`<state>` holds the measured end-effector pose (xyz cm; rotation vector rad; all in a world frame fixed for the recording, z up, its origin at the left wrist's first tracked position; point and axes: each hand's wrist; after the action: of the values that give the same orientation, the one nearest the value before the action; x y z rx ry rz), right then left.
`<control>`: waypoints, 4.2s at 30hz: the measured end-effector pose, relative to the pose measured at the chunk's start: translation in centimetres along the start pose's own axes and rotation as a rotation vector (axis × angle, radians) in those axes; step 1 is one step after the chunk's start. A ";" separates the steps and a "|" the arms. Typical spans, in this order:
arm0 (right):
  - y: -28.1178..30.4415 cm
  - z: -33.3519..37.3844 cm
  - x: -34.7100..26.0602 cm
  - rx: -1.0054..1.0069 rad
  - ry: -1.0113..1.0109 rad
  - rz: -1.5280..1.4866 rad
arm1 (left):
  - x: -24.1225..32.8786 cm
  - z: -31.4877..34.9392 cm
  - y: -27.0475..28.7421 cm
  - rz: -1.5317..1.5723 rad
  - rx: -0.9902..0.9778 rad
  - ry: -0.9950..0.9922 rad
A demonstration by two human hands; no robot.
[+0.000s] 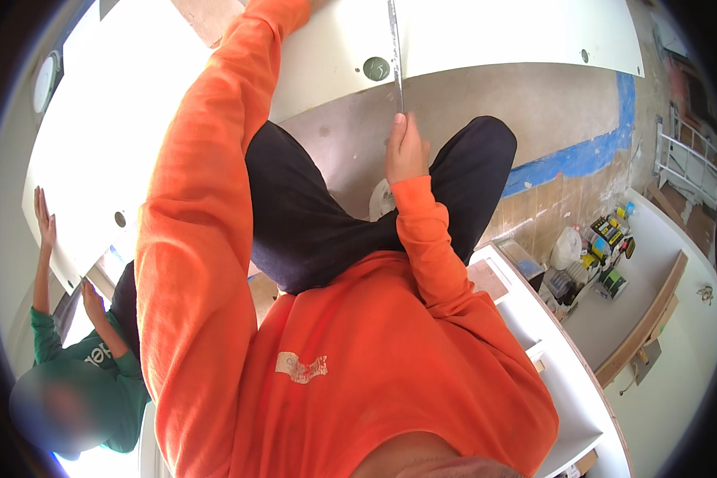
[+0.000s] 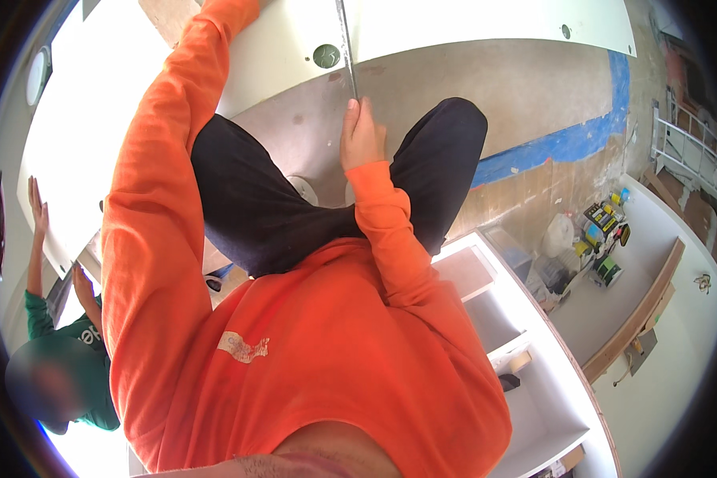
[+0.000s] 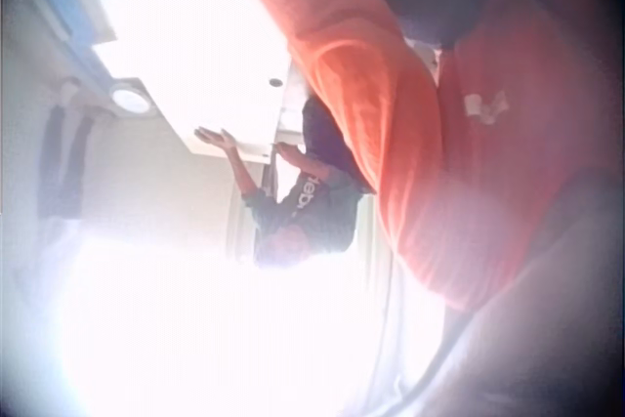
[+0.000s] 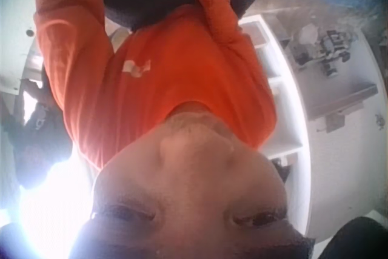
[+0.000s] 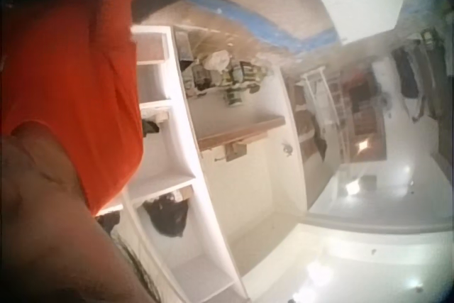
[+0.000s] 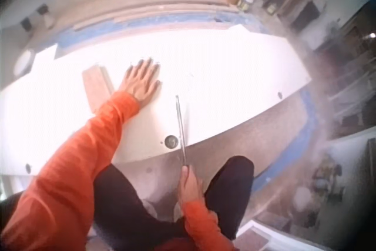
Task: The person uses a utility knife to cut a white panel, then switches to a screwdriver to tighten screws into pre-drilled holes. Another person assists by holding the panel steady.
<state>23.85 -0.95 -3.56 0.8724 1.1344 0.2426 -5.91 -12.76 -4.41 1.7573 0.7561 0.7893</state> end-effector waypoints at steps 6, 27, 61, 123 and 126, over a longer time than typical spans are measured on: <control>1.4 -3.2 -1.7 -0.061 -0.180 -0.046 | 0.5 0.0 0.2 0.008 -0.056 0.007; 0.1 -0.7 -0.4 -0.042 -0.086 -0.023 | -0.3 0.2 -0.7 0.004 0.030 -0.034; 0.2 -1.0 -1.5 -0.032 -0.139 -0.036 | -1.8 -0.9 -1.2 -0.011 0.005 -0.012; -1.1 -0.6 -2.7 0.076 -0.340 0.054 | -7.1 -9.0 -4.0 0.230 0.074 0.414; -0.6 0.0 -2.5 0.041 -0.296 0.048 | -4.8 -7.3 -2.9 -0.062 0.236 0.402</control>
<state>22.58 -2.82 -2.30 0.9392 0.8464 0.1246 -14.86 -11.80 -6.00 1.7920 1.2072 1.0629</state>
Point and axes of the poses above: each hand's wrist, its own z-axis away from the middle knuckle, its own y-axis out of the back of the hand, x = y × z, and after that the axes turned 4 degrees about z, right-handed
